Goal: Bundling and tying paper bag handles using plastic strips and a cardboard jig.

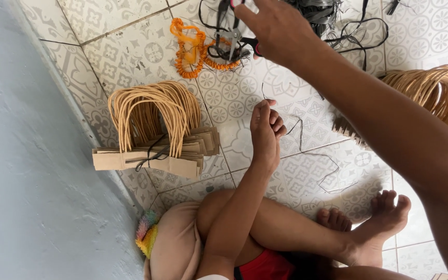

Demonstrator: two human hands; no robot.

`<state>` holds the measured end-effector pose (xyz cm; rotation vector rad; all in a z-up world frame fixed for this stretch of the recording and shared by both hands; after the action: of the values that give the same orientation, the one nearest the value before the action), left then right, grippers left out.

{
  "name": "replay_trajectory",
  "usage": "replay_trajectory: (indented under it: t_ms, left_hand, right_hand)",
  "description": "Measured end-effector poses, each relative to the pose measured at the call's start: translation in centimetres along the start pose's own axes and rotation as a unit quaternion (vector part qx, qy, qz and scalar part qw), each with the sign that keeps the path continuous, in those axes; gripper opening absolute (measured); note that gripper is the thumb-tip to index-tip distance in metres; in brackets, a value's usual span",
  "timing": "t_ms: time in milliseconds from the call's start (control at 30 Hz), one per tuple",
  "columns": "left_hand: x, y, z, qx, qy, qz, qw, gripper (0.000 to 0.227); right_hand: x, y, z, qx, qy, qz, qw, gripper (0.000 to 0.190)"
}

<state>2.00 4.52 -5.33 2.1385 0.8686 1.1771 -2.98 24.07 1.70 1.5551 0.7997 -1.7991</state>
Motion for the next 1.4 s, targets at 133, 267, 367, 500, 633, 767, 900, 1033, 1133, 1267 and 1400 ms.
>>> replay_trajectory:
  t_ms: [133,267,367,500,633,767,900,1033,1133,1267,1400]
  left_hand:
    - [0.1,0.0,0.6,0.002,-0.016,0.010,1.000,0.018]
    - [0.7,0.0,0.7,0.004,-0.028,0.039,0.999,0.020]
    - [0.7,0.2,0.8,0.002,-0.036,0.041,0.999,0.021]
    - [0.8,0.2,0.8,0.004,-0.052,0.046,0.998,0.024]
    - [1.1,0.2,0.9,0.002,-0.063,0.056,0.996,0.025]
    - [1.6,0.5,0.7,0.014,-0.046,0.080,0.996,0.028]
    - [2.4,0.6,-1.1,0.110,0.052,0.122,0.985,0.017]
    - [3.4,2.7,-4.6,0.205,0.093,0.137,0.965,0.027]
    - [5.9,5.3,-6.5,0.213,0.120,0.221,0.944,0.025]
    - [7.3,7.1,-6.3,0.233,0.007,0.252,0.939,0.022]
    - [6.6,6.9,-5.9,0.274,-0.211,0.207,0.915,0.026]
  right_hand:
    - [-1.3,1.3,-0.4,-0.049,0.109,-0.083,0.989,0.049]
    - [3.1,2.6,-1.4,-0.023,0.169,0.056,0.984,0.010]
    - [4.5,3.9,-1.6,-0.002,0.125,0.098,0.987,0.005]
    - [4.8,4.4,-3.0,0.060,0.065,0.180,0.980,0.022]
    - [4.2,5.0,-3.7,0.095,0.078,0.193,0.974,0.008]
    - [2.5,5.9,-3.0,0.084,0.059,0.157,0.982,0.003]
    - [-4.1,7.8,-0.5,0.071,-0.239,-0.037,0.968,0.027]
    - [-5.2,15.1,1.7,0.298,-0.608,0.130,0.724,0.066]
    - [-6.7,20.7,3.7,0.313,-0.620,0.202,0.691,0.062]
    - [-8.6,28.1,2.3,0.343,-0.653,0.136,0.662,0.019]
    - [-8.7,36.8,-1.3,0.403,-0.613,0.103,0.672,0.019]
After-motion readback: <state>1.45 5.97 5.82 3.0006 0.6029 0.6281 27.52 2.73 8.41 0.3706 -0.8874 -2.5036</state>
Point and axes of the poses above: each hand's wrist, its own y-axis away from the middle knuckle, its own x-axis out of the palm, z = x × y, the point moved 9 cm from there along -y, towards the middle knuckle, and after that the axes turned 9 degrees about x, right-handed, at the moved point
